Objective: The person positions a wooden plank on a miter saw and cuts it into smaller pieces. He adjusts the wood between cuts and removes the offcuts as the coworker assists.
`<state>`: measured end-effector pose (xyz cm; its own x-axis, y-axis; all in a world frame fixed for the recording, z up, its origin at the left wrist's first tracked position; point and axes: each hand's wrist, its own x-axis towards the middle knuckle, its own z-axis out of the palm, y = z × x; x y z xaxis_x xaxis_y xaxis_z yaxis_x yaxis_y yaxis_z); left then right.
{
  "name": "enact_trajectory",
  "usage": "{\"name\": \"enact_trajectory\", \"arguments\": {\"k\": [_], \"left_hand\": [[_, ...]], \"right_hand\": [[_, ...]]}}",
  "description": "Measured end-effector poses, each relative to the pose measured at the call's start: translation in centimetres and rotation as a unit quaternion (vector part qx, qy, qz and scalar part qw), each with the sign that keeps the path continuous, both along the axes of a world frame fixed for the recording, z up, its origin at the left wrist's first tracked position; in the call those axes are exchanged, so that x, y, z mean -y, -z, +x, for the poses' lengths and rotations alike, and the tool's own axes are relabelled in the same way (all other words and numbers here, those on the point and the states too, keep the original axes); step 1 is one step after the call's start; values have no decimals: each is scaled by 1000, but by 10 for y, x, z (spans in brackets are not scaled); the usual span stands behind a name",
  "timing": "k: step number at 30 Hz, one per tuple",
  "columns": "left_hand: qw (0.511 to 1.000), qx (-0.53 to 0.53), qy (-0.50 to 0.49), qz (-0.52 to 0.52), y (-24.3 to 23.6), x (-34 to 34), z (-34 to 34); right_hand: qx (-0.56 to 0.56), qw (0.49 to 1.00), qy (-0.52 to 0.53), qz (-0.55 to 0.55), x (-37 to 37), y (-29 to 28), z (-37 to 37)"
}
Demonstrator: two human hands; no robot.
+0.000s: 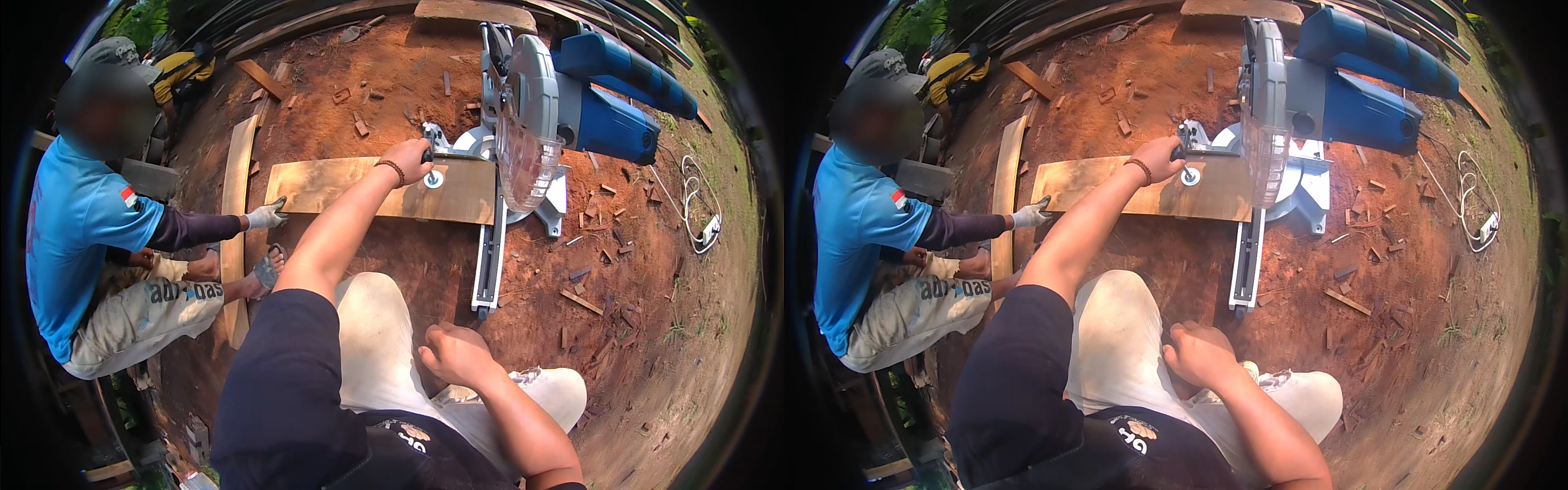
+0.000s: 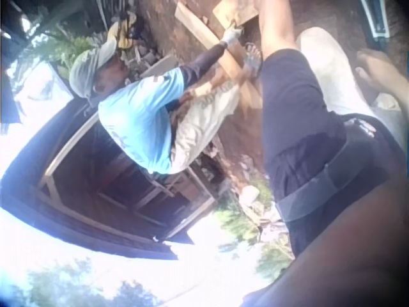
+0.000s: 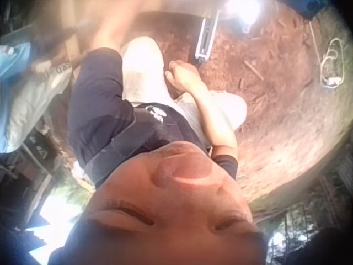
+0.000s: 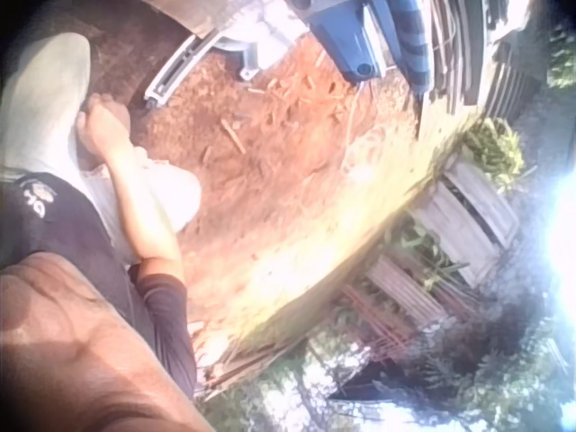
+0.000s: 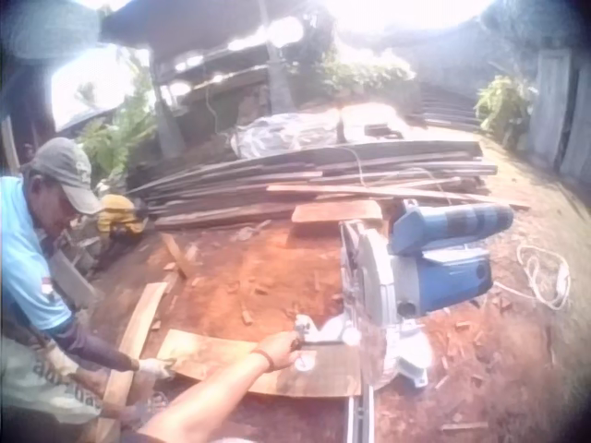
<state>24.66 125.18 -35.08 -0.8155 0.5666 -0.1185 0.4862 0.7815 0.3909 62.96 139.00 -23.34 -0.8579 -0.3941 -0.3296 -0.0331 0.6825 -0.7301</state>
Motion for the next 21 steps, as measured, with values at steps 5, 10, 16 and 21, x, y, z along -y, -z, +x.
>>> {"name": "enact_trajectory", "arguments": {"k": [5,10,16,21], "left_hand": [[968,102,-189,129,64,3,28],[969,14,-248,-8,123,-37,41],[987,47,-154,19,122,14,33],[896,38,-442,-16,111,133,47]], "right_hand": [[-6,1000,1,5,4,0,8],[-7,999,-29,-22,15,3,9],[-3,1000,-13,-17,15,3,3],[5,1000,-9,-28,14,3,-7]]}}
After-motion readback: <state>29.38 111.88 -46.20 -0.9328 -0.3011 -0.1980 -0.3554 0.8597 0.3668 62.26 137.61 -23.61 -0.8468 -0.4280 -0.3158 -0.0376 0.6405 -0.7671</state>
